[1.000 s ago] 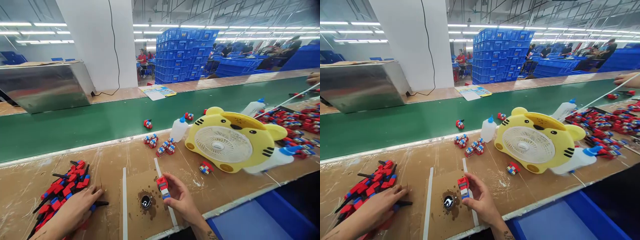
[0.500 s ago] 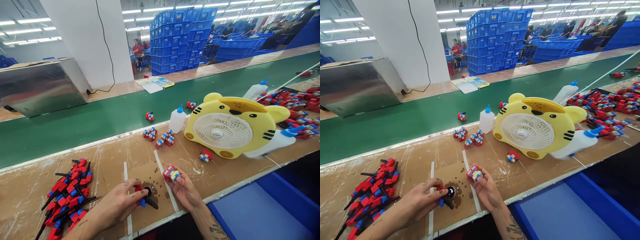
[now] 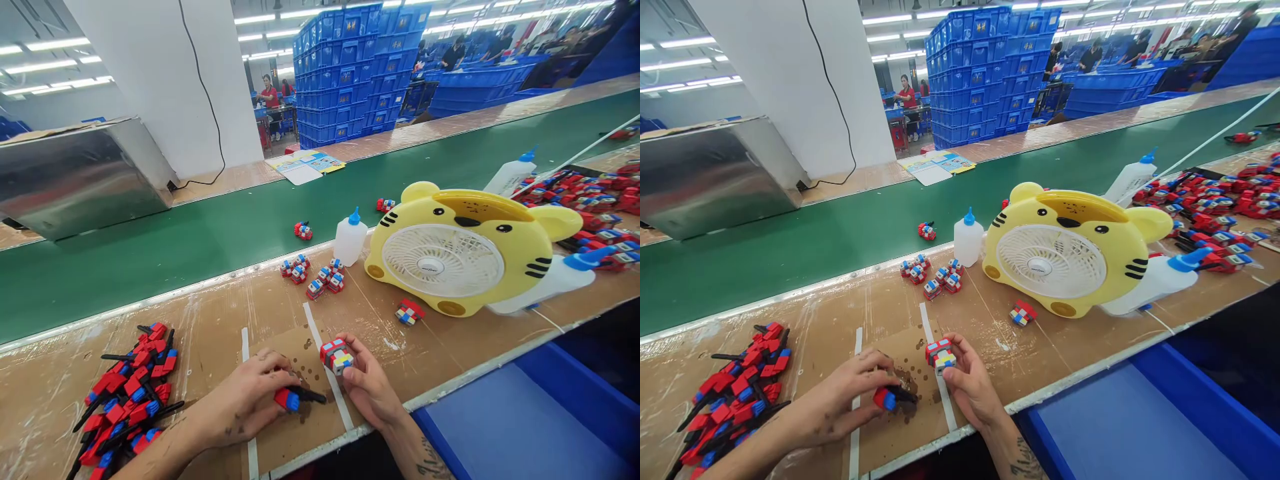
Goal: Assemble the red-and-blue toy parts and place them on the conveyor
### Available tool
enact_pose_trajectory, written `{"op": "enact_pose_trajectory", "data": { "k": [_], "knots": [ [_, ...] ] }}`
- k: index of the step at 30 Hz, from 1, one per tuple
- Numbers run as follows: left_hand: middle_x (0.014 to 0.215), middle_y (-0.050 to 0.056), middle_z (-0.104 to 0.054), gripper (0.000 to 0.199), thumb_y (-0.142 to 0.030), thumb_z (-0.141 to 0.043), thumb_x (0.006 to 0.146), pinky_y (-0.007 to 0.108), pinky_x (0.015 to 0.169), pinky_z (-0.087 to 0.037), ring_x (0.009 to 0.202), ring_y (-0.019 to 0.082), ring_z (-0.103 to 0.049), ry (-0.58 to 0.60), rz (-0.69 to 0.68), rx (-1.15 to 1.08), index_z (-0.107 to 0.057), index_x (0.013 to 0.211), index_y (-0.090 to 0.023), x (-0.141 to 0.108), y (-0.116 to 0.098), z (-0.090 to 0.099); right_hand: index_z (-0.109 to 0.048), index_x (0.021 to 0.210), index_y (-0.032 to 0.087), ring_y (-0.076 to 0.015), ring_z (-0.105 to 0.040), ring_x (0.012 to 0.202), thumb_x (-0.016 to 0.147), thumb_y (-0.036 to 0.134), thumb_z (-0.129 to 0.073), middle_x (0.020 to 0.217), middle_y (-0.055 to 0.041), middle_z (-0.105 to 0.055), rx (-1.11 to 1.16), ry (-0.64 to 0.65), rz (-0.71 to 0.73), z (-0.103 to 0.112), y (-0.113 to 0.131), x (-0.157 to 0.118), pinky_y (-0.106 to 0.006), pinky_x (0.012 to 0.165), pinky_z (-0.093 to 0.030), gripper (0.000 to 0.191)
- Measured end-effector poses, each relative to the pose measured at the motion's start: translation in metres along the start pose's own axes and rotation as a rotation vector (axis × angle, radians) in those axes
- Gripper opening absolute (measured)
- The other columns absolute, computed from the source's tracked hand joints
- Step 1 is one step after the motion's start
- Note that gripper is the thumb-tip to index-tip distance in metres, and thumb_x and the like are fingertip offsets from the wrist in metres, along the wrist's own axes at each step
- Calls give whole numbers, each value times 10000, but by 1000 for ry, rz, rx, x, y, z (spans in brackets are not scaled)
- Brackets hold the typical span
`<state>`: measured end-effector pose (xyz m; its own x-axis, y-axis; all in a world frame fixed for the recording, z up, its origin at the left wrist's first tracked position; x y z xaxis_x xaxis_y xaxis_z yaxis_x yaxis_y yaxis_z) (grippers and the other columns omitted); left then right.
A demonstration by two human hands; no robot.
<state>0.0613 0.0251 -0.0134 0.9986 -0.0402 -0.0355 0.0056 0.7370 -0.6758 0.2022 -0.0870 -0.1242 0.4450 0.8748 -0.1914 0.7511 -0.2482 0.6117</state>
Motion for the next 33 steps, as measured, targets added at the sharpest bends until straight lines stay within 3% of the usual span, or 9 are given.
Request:
{"op": "enact_pose_trajectory", "data": {
  "k": [5, 8, 13, 17, 22, 25, 27, 30, 33],
  "knots": [
    [1175, 71, -651, 381, -332, -745, 832, 333, 975, -473, 1105, 239, -607, -550, 233, -821, -638, 1189, -254, -23, 49, -5, -658, 1155, 228, -192, -656, 952, 529, 322, -946, 1081, -54, -714, -65, 23, 5, -24, -6, 6, -279, 850, -470, 695],
    [1146, 77, -685, 429, -327, -819, 753, 345, 964, -500, 1078, 250, -635, -722, 271, -1042, -676, 1145, -229, -21, 58, -17, -662, 1149, 228, -203, -662, 960, 541, 349, -940, 1079, -64, -723, -82, 32, 26, -36, -12, 12, -300, 868, -477, 679],
    [1107, 117, -712, 459, -320, -858, 699, 371, 924, -539, 1026, 271, -667, -776, 301, -1072, -705, 1108, -181, -12, 56, -16, -640, 1177, 243, -227, -672, 1019, 595, 351, -912, 1122, -77, -720, -238, 68, 121, -48, -15, 14, -325, 893, -510, 651],
    [1125, 127, -703, 423, -363, -797, 772, 357, 933, -540, 1044, 269, -665, -763, 344, -979, -698, 1130, -161, -8, 56, -16, -596, 1237, 248, -265, -650, 1121, 700, 322, -845, 1208, -103, -691, -591, 13, 269, -52, -6, 12, -394, 978, -510, 597],
    [1211, 94, -655, 554, -316, -828, 720, 288, 956, -517, 1130, 237, -625, -934, 268, -945, -589, 1207, -207, 5, 48, -15, -549, 1308, 272, -264, -623, 1120, 825, 209, -705, 1216, -93, -661, -1222, -30, 755, -98, 8, 7, -421, 956, -529, 512],
    [1070, 65, -675, 500, -319, -814, 707, 235, 842, -536, 979, 187, -660, -1134, 273, -844, -568, 1126, -201, 8, 50, 2, -425, 1418, 252, -254, -585, 1155, 884, 160, -606, 1227, -110, -636, -1359, 34, 994, -133, 7, 11, -436, 990, -506, 571],
    [1013, 55, -673, 448, -344, -783, 717, 232, 806, -534, 918, 175, -662, -1166, 274, -752, -559, 1075, -193, 14, 58, 22, -358, 1459, 231, -251, -555, 1196, 895, 187, -600, 1268, -119, -609, -1402, 71, 980, -141, 11, 25, -431, 1022, -485, 615],
    [986, 50, -670, 431, -383, -704, 746, 259, 808, -530, 896, 182, -663, -1064, 368, -473, -521, 1086, -191, 34, 90, 62, -394, 1428, 207, -260, -539, 1206, 884, 267, -632, 1283, -120, -589, -1478, 52, 867, -128, 35, 58, -424, 1038, -469, 597],
    [1024, 48, -670, 543, -381, -709, 726, 286, 842, -508, 918, 193, -649, -1000, 523, -200, -498, 1191, -198, 59, 142, 115, -512, 1311, 164, -301, -563, 1120, 909, 308, -592, 1186, -148, -599, -1683, -174, 745, -94, 67, 93, -465, 978, -480, 434]
  ]
}}
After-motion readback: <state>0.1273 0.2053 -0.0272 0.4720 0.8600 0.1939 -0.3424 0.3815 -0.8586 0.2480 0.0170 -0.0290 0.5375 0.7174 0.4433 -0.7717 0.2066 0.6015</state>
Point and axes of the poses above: each hand's wrist, its own x-axis towards the middle knuckle, its own z-axis out of the back of the hand, y = z × x, the point moved 7 cm from there along x, towards the middle knuckle
